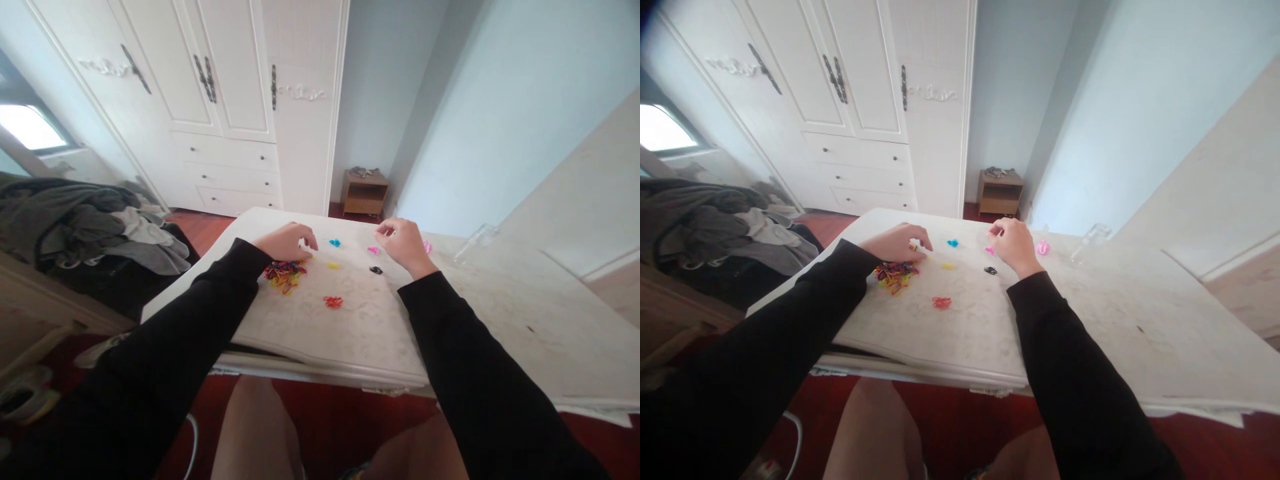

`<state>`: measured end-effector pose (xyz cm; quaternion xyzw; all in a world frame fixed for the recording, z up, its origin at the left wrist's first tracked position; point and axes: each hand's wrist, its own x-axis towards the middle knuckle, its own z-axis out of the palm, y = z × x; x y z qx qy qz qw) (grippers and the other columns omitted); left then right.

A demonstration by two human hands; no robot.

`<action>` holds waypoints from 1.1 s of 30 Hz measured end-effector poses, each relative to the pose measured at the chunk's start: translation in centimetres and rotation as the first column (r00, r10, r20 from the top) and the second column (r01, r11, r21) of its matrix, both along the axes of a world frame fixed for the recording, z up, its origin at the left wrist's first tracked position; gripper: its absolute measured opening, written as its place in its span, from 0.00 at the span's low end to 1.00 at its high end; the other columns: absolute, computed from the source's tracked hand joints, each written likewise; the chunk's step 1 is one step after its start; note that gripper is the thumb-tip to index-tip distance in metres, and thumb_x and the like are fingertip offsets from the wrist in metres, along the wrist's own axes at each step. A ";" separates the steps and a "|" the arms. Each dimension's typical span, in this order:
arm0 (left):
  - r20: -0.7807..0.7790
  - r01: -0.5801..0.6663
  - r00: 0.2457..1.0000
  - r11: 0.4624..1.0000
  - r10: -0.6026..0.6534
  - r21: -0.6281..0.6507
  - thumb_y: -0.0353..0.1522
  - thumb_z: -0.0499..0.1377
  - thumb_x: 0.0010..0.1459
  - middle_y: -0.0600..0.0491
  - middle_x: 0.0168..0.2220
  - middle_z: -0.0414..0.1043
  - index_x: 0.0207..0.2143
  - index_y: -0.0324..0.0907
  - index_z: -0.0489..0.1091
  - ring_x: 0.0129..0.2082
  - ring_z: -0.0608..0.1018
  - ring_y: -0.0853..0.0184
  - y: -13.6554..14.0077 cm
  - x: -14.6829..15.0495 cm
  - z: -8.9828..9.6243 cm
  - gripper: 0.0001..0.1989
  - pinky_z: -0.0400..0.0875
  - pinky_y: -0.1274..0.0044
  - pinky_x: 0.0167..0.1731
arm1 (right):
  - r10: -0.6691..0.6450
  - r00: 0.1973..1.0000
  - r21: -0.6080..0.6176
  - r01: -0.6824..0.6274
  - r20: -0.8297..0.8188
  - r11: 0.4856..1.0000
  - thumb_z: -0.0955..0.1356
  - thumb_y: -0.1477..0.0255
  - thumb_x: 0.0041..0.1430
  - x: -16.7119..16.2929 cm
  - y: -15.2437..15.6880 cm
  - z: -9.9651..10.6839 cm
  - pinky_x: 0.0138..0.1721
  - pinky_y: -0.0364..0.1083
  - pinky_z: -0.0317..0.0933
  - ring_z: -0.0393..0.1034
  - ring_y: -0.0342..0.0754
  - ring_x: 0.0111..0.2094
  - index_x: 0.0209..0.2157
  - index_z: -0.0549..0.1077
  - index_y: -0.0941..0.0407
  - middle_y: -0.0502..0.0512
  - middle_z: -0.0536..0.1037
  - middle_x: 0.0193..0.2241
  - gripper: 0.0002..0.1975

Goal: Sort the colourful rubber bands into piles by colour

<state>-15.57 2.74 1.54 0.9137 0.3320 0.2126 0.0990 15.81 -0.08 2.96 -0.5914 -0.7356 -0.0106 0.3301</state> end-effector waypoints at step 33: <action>0.132 0.113 0.985 0.993 -0.107 -0.033 0.27 0.60 0.58 0.53 0.33 0.83 0.33 0.40 0.79 0.34 0.80 0.68 -0.6 1.2 0.3 0.06 0.72 0.77 0.41 | 0.485 0.873 -0.039 -0.484 0.045 0.874 0.74 0.69 0.63 -5.9 -1.5 -2.5 0.41 0.48 0.60 0.70 0.50 0.36 0.32 0.81 0.57 0.55 0.78 0.30 0.07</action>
